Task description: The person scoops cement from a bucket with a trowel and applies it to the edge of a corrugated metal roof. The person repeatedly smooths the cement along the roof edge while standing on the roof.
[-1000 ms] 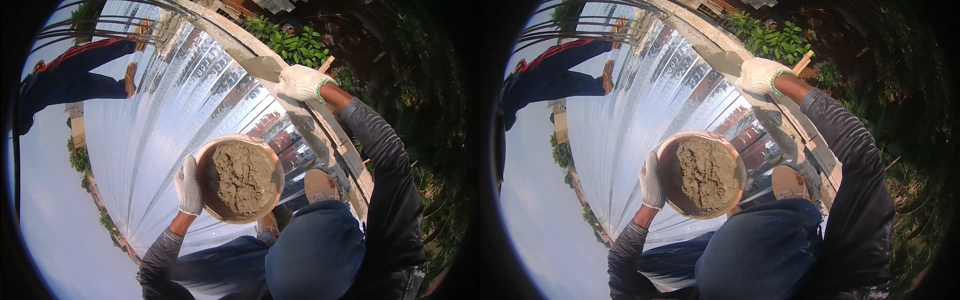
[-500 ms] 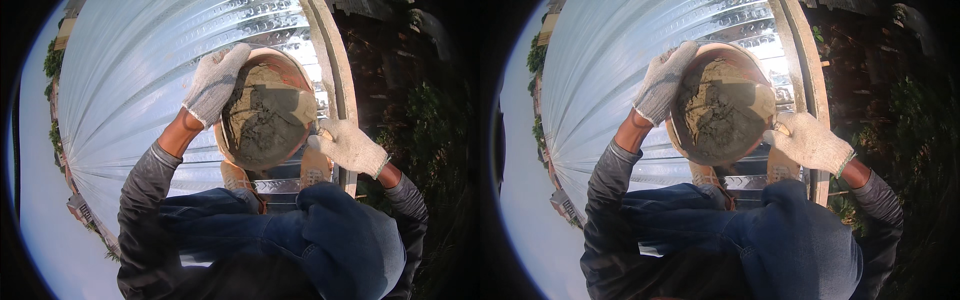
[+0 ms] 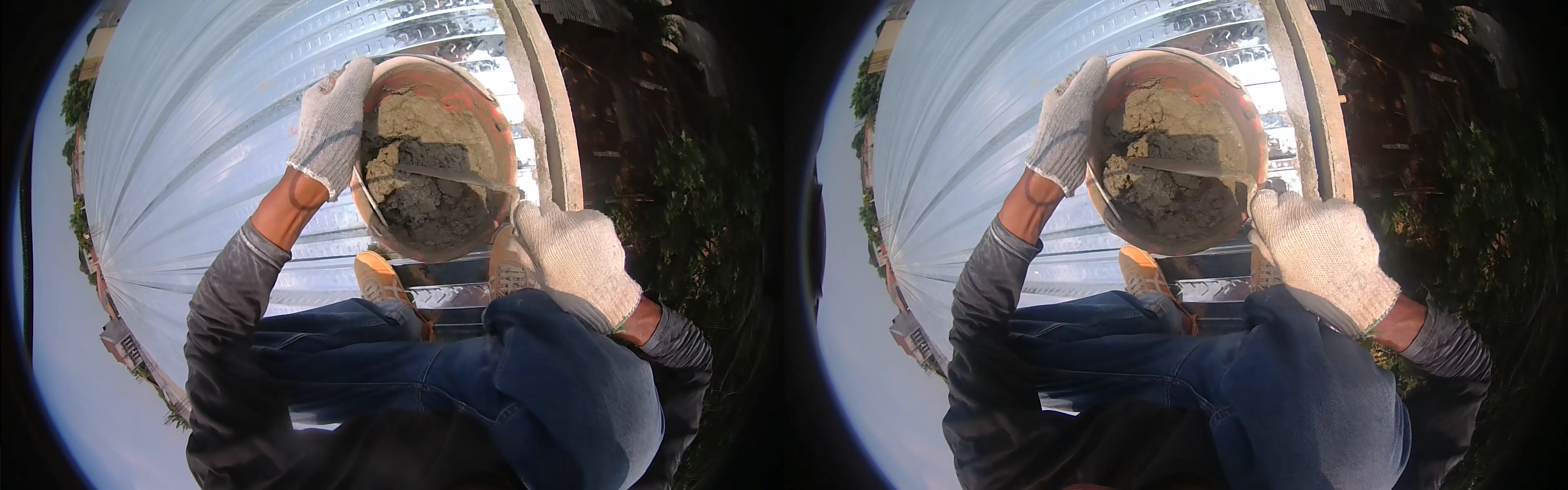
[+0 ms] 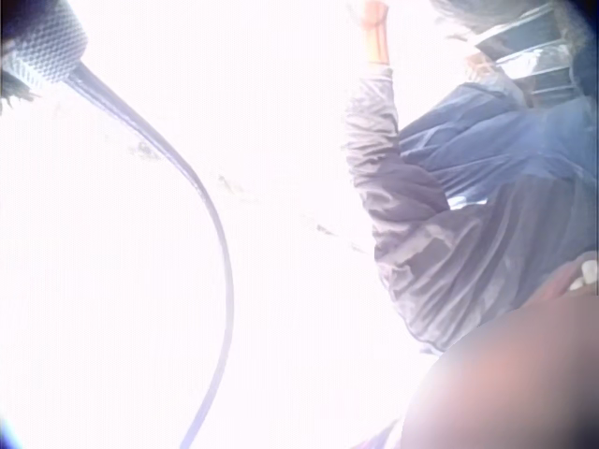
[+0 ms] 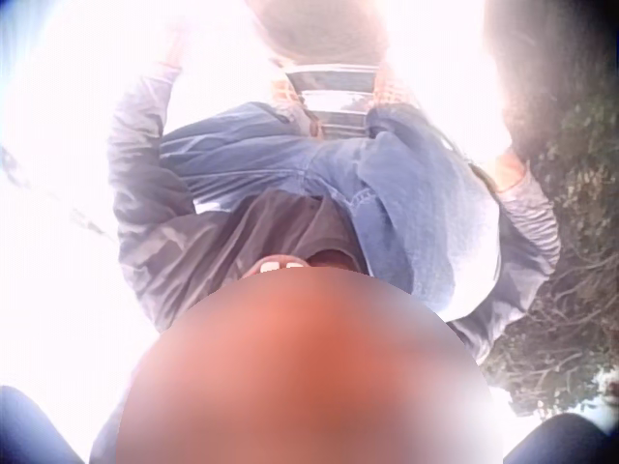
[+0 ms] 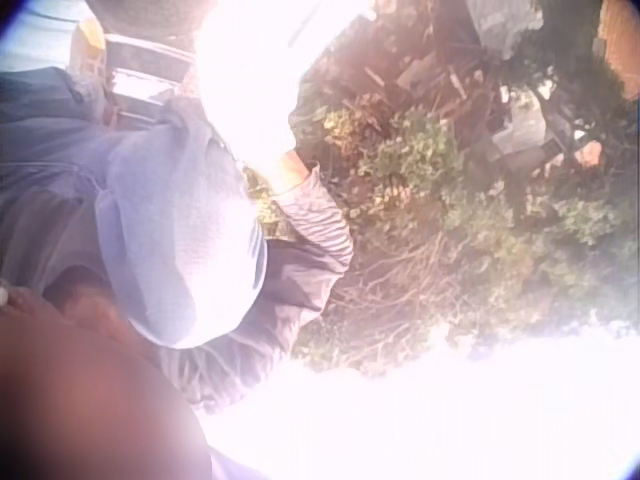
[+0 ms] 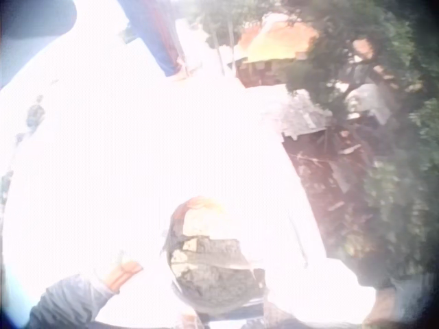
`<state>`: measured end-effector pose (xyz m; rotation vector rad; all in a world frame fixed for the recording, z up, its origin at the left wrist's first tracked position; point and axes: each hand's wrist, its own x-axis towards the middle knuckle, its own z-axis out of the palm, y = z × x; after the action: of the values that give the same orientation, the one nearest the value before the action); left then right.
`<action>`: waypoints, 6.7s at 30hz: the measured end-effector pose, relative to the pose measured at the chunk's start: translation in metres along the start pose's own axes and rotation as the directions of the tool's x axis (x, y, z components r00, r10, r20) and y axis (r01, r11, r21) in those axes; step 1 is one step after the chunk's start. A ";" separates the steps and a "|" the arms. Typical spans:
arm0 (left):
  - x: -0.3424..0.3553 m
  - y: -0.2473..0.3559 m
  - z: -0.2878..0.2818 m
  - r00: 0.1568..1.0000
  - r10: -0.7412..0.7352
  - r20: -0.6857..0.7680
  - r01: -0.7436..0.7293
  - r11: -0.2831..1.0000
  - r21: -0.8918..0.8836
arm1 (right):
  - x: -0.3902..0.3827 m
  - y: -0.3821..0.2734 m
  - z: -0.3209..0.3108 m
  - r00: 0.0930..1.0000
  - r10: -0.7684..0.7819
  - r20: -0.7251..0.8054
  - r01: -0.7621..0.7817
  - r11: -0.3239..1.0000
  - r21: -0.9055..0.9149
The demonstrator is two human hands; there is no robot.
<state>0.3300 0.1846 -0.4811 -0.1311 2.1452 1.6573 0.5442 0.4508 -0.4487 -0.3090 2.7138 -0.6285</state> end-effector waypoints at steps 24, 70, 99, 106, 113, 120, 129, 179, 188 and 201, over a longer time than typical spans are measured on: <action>-0.014 -0.005 0.001 0.941 0.284 0.186 -0.290 0.957 0.004 | -0.012 0.038 -0.047 0.990 0.121 0.073 -0.128 0.987 0.096; -0.004 -0.009 -0.023 1.000 0.026 0.005 -0.025 0.998 -0.054 | 0.016 0.021 -0.009 0.940 -0.130 0.314 -0.034 0.883 0.468; -0.012 0.007 0.014 0.979 0.185 0.085 -0.195 0.973 0.125 | 0.016 0.032 -0.010 0.687 -0.194 0.700 -0.521 0.539 0.662; 0.016 0.007 -0.014 0.999 -0.053 -0.005 0.053 0.998 0.033 | -0.039 0.103 0.046 0.952 -0.261 0.163 -0.183 -0.054 0.982; 0.001 0.008 -0.015 0.997 -0.012 -0.076 0.018 0.997 0.079 | 0.030 0.124 0.001 0.955 0.275 0.108 -0.190 0.291 0.938; -0.009 0.012 0.003 0.995 0.019 -0.094 -0.012 0.998 0.069 | 0.194 0.180 0.040 0.825 0.439 -0.355 -0.248 0.847 0.469; -0.013 0.012 -0.002 0.993 0.005 -0.118 0.001 0.999 0.049 | 0.234 0.129 0.063 0.766 0.500 -0.404 -0.385 0.860 0.335; -0.007 0.013 -0.004 0.999 0.036 -0.011 -0.035 0.993 0.112 | 0.115 0.127 0.038 0.773 0.236 -0.589 -0.177 0.972 0.157; -0.014 0.016 -0.002 0.999 0.050 0.006 -0.050 0.994 0.099 | 0.160 0.187 0.025 0.746 0.404 -0.530 -0.388 0.910 0.147; -0.007 0.021 -0.003 0.999 -0.020 0.030 0.016 0.994 0.104 | 0.009 0.105 -0.009 0.902 0.217 -0.374 -0.086 0.938 0.336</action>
<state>0.3285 0.1861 -0.4594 -0.0932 2.1955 1.5239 0.5184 0.5441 -0.4916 0.1357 2.9142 -1.1710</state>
